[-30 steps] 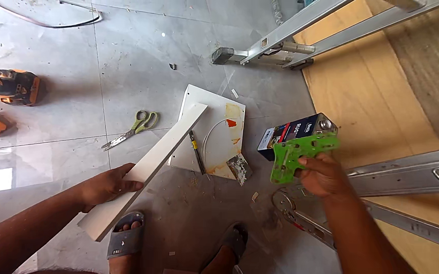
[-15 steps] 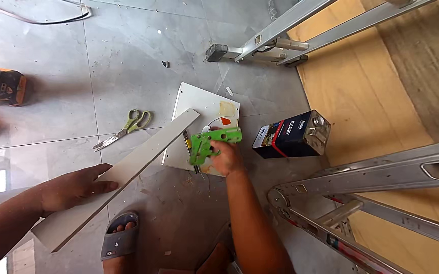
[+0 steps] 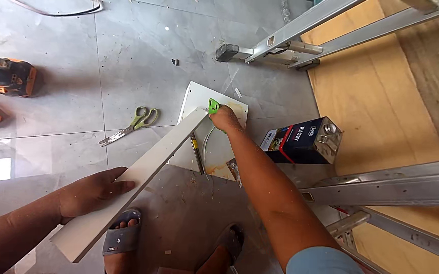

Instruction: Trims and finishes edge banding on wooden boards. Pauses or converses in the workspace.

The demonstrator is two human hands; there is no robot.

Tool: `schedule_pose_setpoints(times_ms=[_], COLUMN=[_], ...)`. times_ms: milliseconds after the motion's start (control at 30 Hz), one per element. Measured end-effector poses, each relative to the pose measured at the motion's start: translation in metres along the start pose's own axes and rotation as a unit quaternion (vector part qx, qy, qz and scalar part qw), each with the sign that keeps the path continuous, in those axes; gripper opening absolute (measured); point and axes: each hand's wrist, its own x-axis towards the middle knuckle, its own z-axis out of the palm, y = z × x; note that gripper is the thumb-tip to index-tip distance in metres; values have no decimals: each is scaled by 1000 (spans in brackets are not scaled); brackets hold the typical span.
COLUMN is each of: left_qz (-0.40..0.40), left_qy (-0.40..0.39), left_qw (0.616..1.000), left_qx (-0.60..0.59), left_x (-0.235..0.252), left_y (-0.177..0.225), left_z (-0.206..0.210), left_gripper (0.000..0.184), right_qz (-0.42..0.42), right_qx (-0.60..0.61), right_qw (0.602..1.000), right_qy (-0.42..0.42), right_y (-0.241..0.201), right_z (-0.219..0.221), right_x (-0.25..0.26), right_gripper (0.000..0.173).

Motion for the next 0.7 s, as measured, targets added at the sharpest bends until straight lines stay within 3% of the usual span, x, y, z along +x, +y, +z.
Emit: schedule_pose_setpoints(times_ms=[167,267,433,600,700], left_qz=[15,22,10,-2,-3], left_qy=[14,26,66,86,99], left_qw=[1000,999,998,996,995], left_qx=[-11,-19,-11,-18,-20], left_x=[-2,-1,5,6,8], left_y=[5,8,6,9,9], left_z=[11,17,27,32,35], left_gripper=[23,22,28,34,36], right_qz=[-1,-30,-198,-136,-123], right_qx=[-18,11,145,218,206], right_qw=[1000,999,967,934,926], right_qy=[-9,-21,-69,-250,-292], right_y=[-29,-59,-78,-71,-83], right_z=[5,14,55,32,33], right_x=[-32,-103,-233,-209,-203], right_gripper=[30,28,29,26,30])
